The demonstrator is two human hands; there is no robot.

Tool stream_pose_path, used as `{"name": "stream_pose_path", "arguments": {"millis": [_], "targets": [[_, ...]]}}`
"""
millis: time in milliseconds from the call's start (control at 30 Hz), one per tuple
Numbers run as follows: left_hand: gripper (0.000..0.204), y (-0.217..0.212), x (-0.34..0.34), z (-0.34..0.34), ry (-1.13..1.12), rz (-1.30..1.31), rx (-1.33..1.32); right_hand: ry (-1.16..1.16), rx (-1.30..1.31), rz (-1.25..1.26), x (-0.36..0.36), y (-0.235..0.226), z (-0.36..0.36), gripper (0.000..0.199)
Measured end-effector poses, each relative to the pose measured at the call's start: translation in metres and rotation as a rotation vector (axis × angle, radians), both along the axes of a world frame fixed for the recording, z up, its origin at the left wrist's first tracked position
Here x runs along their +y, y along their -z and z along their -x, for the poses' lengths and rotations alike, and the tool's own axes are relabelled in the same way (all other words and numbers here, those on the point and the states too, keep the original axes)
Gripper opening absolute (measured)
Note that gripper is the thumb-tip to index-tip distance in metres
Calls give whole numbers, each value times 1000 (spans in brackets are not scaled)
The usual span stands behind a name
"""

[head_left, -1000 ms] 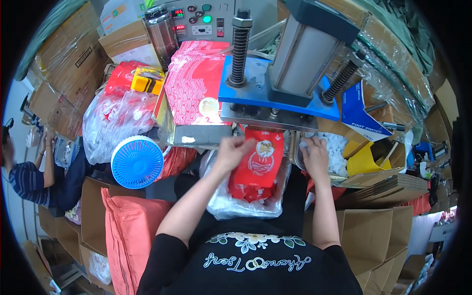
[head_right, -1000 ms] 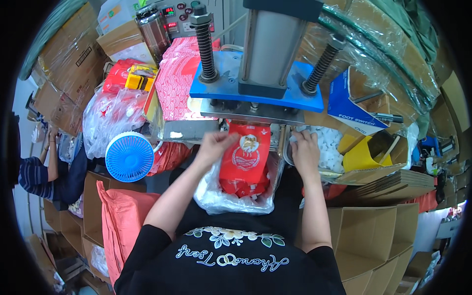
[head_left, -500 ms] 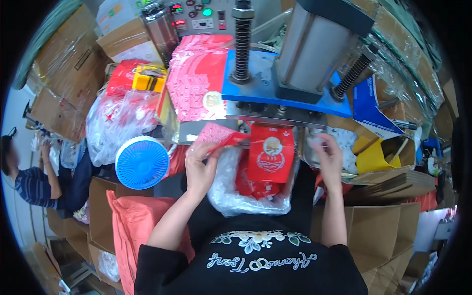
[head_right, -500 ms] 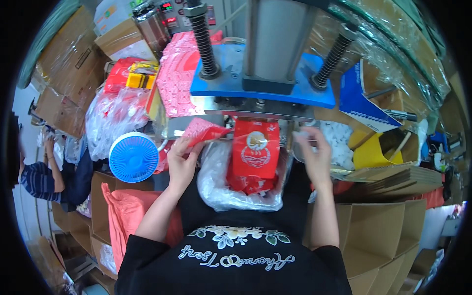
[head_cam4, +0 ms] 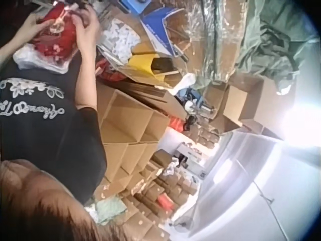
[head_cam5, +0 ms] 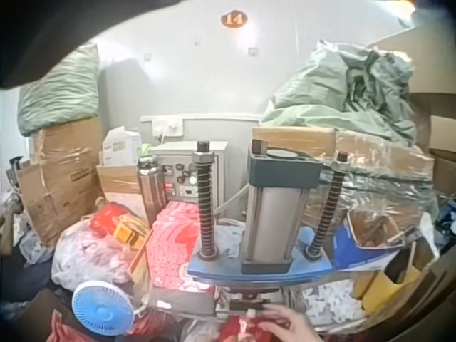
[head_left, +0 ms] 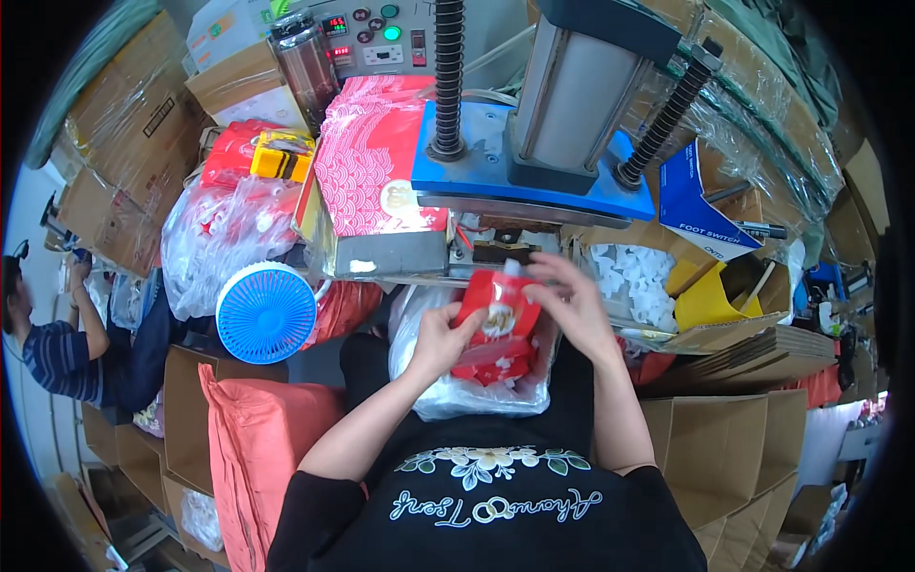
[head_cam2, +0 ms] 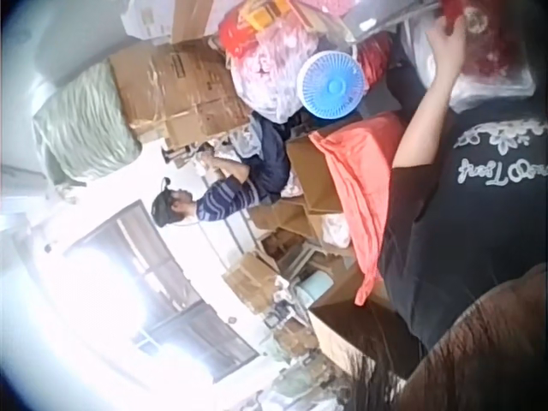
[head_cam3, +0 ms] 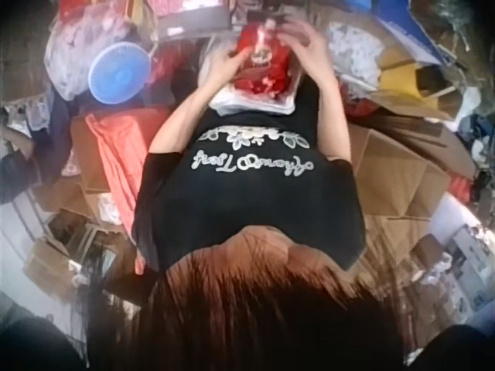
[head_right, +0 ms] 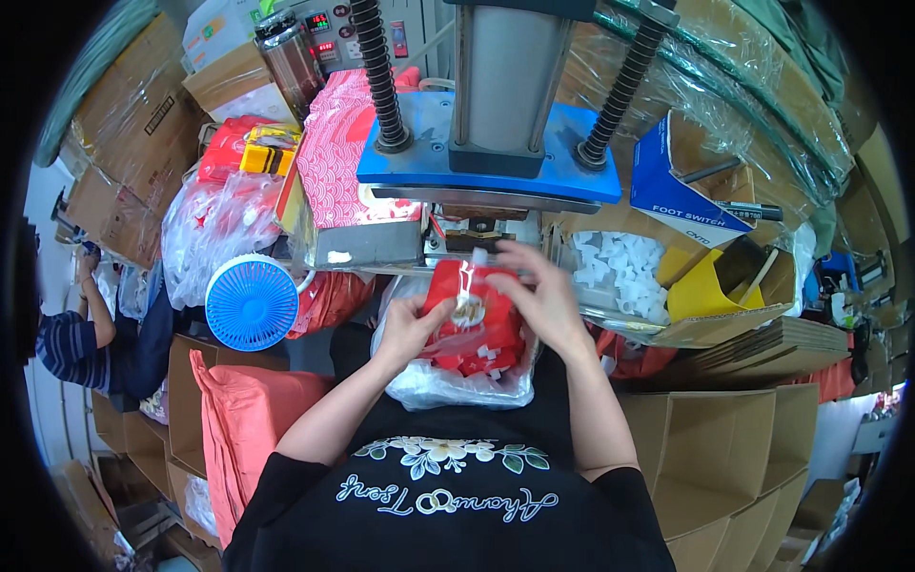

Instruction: Placing red packets into plastic bags and sealing them using a heat sealer machine.

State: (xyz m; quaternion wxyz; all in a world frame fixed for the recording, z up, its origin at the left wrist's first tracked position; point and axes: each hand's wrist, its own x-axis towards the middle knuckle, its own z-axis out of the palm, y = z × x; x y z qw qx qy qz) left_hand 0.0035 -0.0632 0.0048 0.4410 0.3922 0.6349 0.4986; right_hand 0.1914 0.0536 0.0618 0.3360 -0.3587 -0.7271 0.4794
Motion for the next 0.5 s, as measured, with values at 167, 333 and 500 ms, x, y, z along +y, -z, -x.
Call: {"name": "stream_pose_path", "arguments": {"millis": [167, 333, 500], "targets": [[25, -2, 44, -7, -104, 8, -587, 411, -498, -333, 33, -4, -58, 35], [23, 2, 55, -9, -126, -17, -628, 373, -787, -535, 38, 33, -80, 43], [23, -7, 69, 52, -60, -58, -279, 431, -643, -563, 43, 57, -76, 38]]}}
